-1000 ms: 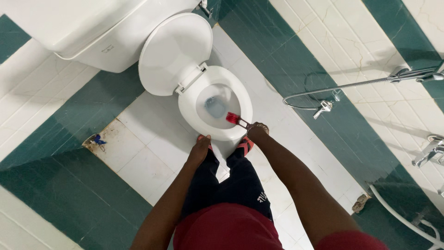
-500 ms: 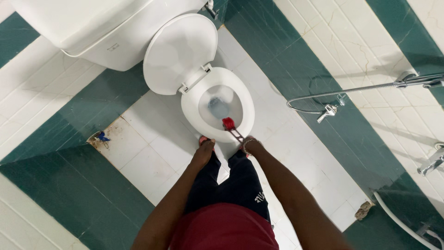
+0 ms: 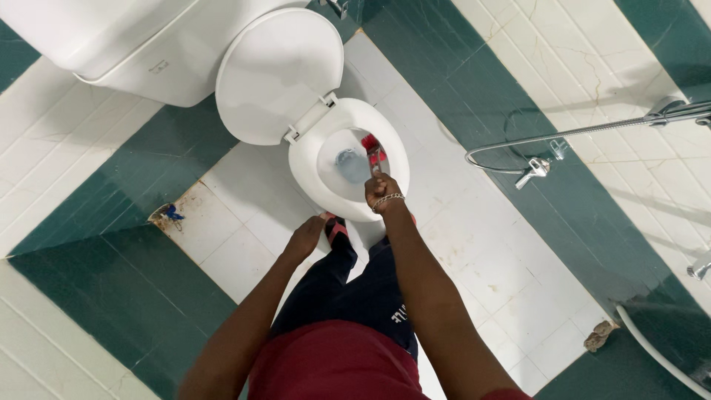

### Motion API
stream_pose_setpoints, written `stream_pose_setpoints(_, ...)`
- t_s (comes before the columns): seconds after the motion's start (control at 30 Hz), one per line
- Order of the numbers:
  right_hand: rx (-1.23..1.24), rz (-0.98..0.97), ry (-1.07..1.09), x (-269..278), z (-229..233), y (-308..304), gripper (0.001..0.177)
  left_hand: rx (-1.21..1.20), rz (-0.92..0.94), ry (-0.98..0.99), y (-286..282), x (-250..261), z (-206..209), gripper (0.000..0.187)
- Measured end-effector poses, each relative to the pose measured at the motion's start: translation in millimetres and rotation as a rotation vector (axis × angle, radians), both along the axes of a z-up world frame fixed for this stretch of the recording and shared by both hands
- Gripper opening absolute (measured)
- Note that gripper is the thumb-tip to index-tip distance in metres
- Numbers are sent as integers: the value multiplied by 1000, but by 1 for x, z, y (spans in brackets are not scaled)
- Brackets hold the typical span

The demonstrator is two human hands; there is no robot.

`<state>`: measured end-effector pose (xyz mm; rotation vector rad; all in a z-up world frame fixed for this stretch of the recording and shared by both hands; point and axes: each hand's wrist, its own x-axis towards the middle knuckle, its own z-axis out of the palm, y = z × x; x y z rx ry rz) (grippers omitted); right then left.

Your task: The person scrubs the inside of a toilet bowl using a red-bristled toilet brush and then wipes the outside of the brush handle with a cloth.

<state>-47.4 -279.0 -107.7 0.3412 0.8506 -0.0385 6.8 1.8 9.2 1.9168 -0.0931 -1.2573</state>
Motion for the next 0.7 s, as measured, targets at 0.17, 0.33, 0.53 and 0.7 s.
stream_pose_setpoints(0.17,-206,536,-105,0,-8,61,15,32,-37,-21,-7,4,5,59)
stream_pose_setpoints(0.33,-766,1677,58,-32,23,40,32,-57,-24,-88,-7,-4,-2,59)
stream_pose_setpoints(0.53,-955,1917,93,4,53,25,36,1,-9,0,-12,-21,3,66)
stream_pose_setpoints(0.7,-755,1307,95,21,43,49,43,-6,-26,-16,-14,-24,7,66)
